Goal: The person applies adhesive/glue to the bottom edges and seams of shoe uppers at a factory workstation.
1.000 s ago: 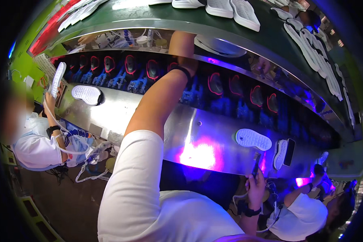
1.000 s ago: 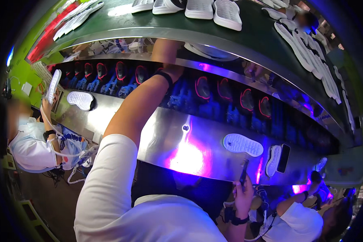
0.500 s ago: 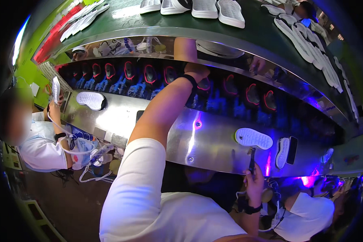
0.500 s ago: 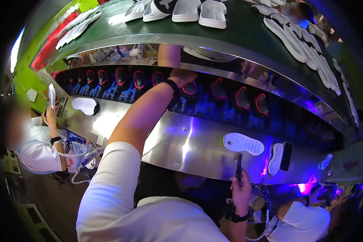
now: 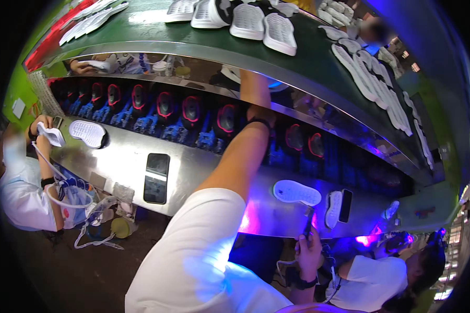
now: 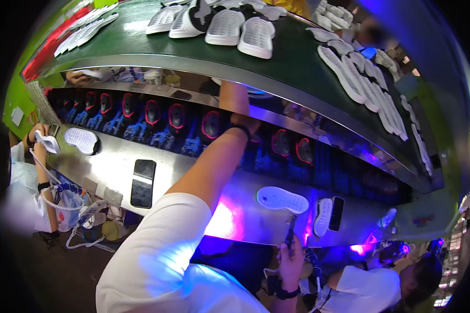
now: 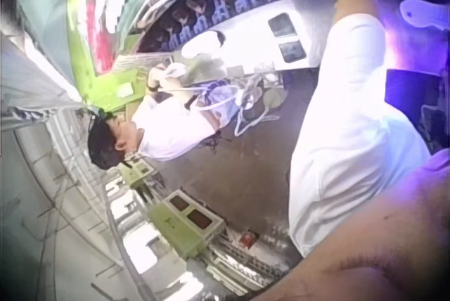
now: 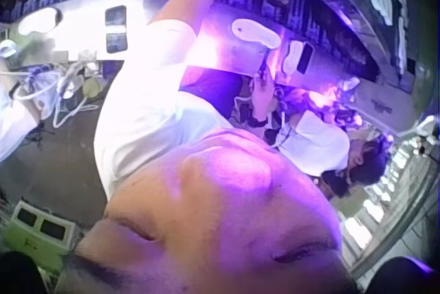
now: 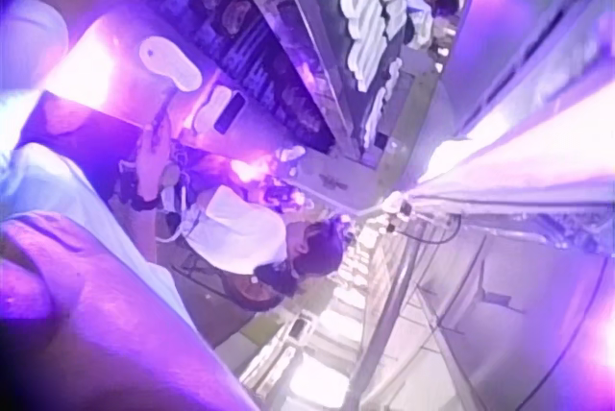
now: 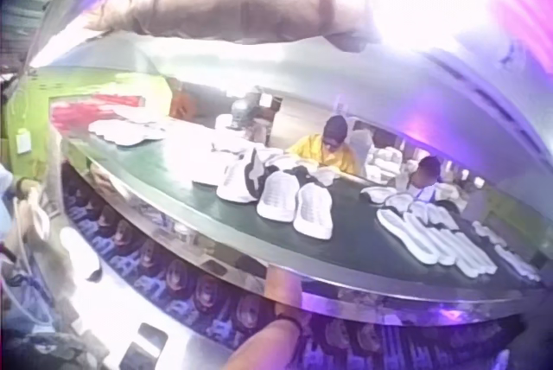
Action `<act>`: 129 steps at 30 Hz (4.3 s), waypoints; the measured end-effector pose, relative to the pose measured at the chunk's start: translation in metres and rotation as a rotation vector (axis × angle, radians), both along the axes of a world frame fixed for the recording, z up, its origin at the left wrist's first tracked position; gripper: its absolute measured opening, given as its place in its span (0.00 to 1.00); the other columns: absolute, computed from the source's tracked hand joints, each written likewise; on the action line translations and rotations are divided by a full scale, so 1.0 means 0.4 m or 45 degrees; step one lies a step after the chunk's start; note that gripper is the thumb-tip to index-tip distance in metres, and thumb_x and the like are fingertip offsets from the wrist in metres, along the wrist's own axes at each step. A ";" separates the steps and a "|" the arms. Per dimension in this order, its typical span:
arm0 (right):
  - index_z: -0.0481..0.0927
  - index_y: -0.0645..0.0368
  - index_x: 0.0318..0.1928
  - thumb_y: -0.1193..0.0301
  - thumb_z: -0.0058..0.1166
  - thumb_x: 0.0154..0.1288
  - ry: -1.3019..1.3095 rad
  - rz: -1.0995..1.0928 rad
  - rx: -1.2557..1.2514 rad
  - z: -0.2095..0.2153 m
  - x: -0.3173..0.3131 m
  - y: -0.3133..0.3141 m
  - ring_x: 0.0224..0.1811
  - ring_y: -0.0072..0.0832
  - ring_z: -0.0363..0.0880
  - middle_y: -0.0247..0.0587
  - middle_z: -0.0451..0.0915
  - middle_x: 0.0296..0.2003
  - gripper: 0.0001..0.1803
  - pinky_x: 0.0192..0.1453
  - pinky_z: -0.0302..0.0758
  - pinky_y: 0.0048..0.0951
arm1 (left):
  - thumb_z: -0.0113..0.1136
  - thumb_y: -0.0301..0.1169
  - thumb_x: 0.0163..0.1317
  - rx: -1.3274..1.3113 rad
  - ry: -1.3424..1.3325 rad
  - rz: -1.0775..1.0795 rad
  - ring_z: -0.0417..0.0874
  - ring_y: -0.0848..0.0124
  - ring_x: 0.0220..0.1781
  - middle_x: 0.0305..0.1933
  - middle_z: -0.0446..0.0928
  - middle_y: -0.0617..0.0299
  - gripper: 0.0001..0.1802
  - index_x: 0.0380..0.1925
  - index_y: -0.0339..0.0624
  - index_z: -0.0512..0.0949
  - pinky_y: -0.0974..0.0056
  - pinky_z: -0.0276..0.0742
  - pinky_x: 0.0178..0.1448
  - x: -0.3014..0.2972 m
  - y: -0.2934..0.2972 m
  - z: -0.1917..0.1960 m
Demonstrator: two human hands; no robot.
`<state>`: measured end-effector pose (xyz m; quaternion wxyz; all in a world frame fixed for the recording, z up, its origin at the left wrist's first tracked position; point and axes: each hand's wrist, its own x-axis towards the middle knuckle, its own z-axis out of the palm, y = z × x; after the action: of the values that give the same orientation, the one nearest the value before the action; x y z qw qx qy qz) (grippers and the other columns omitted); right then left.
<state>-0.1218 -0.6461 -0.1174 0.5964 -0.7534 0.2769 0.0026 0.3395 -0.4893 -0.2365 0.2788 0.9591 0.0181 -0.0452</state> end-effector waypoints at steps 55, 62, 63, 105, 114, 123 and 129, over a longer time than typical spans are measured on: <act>0.76 0.63 0.67 0.69 0.58 0.75 0.072 0.844 0.338 -0.053 -0.098 0.204 0.36 0.15 0.76 0.29 0.81 0.40 0.24 0.44 0.76 0.22 | 0.59 0.28 0.61 -0.175 -0.709 -0.977 0.74 0.47 0.72 0.68 0.73 0.42 0.27 0.60 0.30 0.74 0.36 0.63 0.76 -1.193 0.528 0.203; 0.76 0.62 0.68 0.70 0.59 0.75 0.030 0.697 0.250 -0.103 -0.022 0.215 0.37 0.14 0.75 0.28 0.82 0.40 0.24 0.44 0.75 0.20 | 0.58 0.27 0.61 -0.174 -0.705 -0.951 0.75 0.49 0.72 0.68 0.74 0.43 0.25 0.59 0.31 0.75 0.38 0.64 0.76 -1.188 0.510 0.219; 0.76 0.62 0.67 0.70 0.59 0.74 0.044 0.684 0.300 -0.097 -0.035 0.214 0.37 0.14 0.75 0.28 0.82 0.40 0.24 0.44 0.75 0.20 | 0.58 0.28 0.61 -0.161 -0.690 -0.957 0.74 0.49 0.72 0.68 0.74 0.42 0.25 0.59 0.30 0.75 0.38 0.63 0.76 -1.189 0.509 0.225; 0.75 0.62 0.67 0.73 0.57 0.73 0.087 0.593 0.557 0.034 -0.225 0.078 0.35 0.17 0.77 0.31 0.80 0.34 0.24 0.43 0.75 0.24 | 0.72 0.40 0.49 0.004 -0.621 -0.732 0.78 0.48 0.67 0.65 0.74 0.37 0.45 0.64 0.25 0.68 0.44 0.67 0.73 -1.137 0.266 0.343; 0.77 0.63 0.65 0.76 0.60 0.71 -0.089 0.348 0.309 0.072 -0.275 0.095 0.36 0.17 0.78 0.31 0.80 0.33 0.23 0.45 0.75 0.24 | 0.74 0.42 0.47 0.045 -0.620 -0.664 0.82 0.50 0.61 0.59 0.79 0.40 0.43 0.61 0.26 0.73 0.46 0.72 0.66 -1.088 0.200 0.367; 0.81 0.55 0.62 0.76 0.63 0.66 -0.225 0.529 -0.494 0.180 -0.148 0.055 0.32 0.33 0.79 0.47 0.81 0.34 0.23 0.42 0.75 0.28 | 0.80 0.43 0.40 -0.152 -0.551 -0.637 0.83 0.50 0.59 0.57 0.81 0.43 0.47 0.61 0.30 0.73 0.45 0.70 0.68 -1.005 0.178 0.368; 0.81 0.57 0.61 0.76 0.63 0.65 -0.317 0.660 -0.622 0.176 -0.032 0.053 0.34 0.36 0.81 0.47 0.83 0.37 0.23 0.43 0.75 0.30 | 0.81 0.43 0.38 -0.260 -0.487 -0.625 0.82 0.50 0.59 0.56 0.81 0.46 0.49 0.62 0.33 0.73 0.44 0.69 0.70 -0.912 0.212 0.379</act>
<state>-0.1346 -0.6249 -0.0471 0.4079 -0.9130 -0.0051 -0.0043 -0.0252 -0.4046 -0.0848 0.3528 0.8930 -0.2708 0.0683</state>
